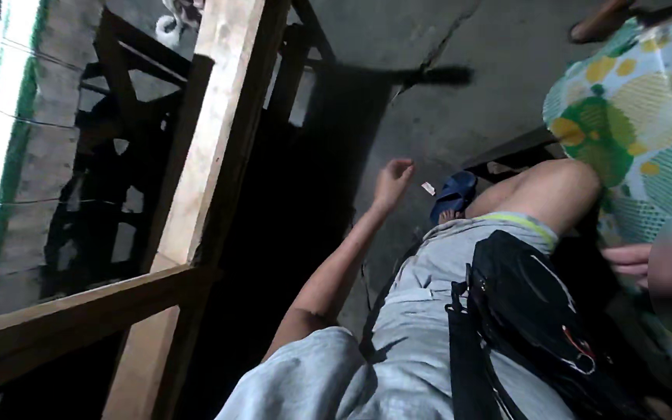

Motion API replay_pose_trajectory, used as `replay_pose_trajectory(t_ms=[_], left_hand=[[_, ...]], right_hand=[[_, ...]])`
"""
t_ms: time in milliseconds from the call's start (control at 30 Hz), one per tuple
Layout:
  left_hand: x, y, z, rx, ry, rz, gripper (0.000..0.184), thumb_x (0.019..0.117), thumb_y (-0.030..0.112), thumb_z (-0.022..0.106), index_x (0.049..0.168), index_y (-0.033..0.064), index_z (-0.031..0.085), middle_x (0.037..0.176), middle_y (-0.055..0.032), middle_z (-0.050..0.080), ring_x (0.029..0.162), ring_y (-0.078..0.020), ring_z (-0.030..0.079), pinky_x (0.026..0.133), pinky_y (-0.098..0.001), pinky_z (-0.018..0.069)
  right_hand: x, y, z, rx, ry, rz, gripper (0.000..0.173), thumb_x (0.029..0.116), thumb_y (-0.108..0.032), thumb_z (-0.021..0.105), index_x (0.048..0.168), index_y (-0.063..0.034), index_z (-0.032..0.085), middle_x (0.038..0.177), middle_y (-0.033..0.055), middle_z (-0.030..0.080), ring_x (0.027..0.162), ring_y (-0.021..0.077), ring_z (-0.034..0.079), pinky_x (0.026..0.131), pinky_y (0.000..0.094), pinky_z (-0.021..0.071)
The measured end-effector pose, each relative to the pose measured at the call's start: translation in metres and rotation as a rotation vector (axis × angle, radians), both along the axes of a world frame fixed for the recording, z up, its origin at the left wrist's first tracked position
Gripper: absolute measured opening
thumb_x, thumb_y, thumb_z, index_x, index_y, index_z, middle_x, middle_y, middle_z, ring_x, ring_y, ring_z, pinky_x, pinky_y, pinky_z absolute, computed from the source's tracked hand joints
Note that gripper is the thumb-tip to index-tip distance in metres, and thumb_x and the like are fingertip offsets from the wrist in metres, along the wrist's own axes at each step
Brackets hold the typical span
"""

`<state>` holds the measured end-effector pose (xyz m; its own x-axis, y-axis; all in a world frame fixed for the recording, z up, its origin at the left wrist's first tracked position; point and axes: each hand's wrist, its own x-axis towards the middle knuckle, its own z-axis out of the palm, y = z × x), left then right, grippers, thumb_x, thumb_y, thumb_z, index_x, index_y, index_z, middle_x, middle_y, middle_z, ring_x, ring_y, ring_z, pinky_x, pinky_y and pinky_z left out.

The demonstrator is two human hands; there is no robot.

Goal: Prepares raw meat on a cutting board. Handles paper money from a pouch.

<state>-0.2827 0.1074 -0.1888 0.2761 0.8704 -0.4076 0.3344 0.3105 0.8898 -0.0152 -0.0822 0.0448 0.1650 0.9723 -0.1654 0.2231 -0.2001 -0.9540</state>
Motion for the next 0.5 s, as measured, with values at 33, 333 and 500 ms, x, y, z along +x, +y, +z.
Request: replay_pose_trajectory(t_ms=[33, 333, 500], left_hand=[[-0.004, -0.006, -0.009, -0.035, 0.037, -0.028, 0.032, 0.1053, 0.016, 0.056, 0.132, -0.0021, 0.06, 0.122, -0.0188, 0.068, 0.104, -0.0237, 0.069, 0.094, -0.0421, 0.0558], [-0.048, -0.066, -0.083, -0.302, 0.457, -0.582, 0.041, 0.1031, 0.024, 0.06, 0.139, 0.0043, 0.059, 0.134, -0.0202, 0.064, 0.126, -0.0359, 0.062, 0.108, -0.0566, 0.0468], [-0.087, -0.096, -0.11, -0.414, 0.617, -0.677, 0.044, 0.1024, 0.029, 0.06, 0.139, 0.0044, 0.06, 0.138, -0.0257, 0.059, 0.129, -0.0439, 0.057, 0.106, -0.0642, 0.045]], right_hand=[[-0.015, 0.003, -0.003, 0.043, -0.018, 0.064, 0.019, 0.1048, -0.014, 0.051, 0.124, -0.0153, 0.054, 0.114, -0.0132, 0.073, 0.105, 0.0043, 0.069, 0.092, 0.0245, 0.0585], [-0.061, -0.01, -0.018, -0.06, -0.172, 0.244, 0.029, 0.1043, -0.026, 0.055, 0.119, -0.002, 0.063, 0.106, -0.0002, 0.076, 0.096, 0.0007, 0.07, 0.085, 0.0193, 0.0581], [-0.057, -0.004, -0.037, -0.095, -0.082, 0.232, 0.028, 0.1047, -0.027, 0.054, 0.123, -0.0067, 0.061, 0.104, -0.0064, 0.076, 0.095, 0.0007, 0.071, 0.085, 0.0203, 0.0589]])
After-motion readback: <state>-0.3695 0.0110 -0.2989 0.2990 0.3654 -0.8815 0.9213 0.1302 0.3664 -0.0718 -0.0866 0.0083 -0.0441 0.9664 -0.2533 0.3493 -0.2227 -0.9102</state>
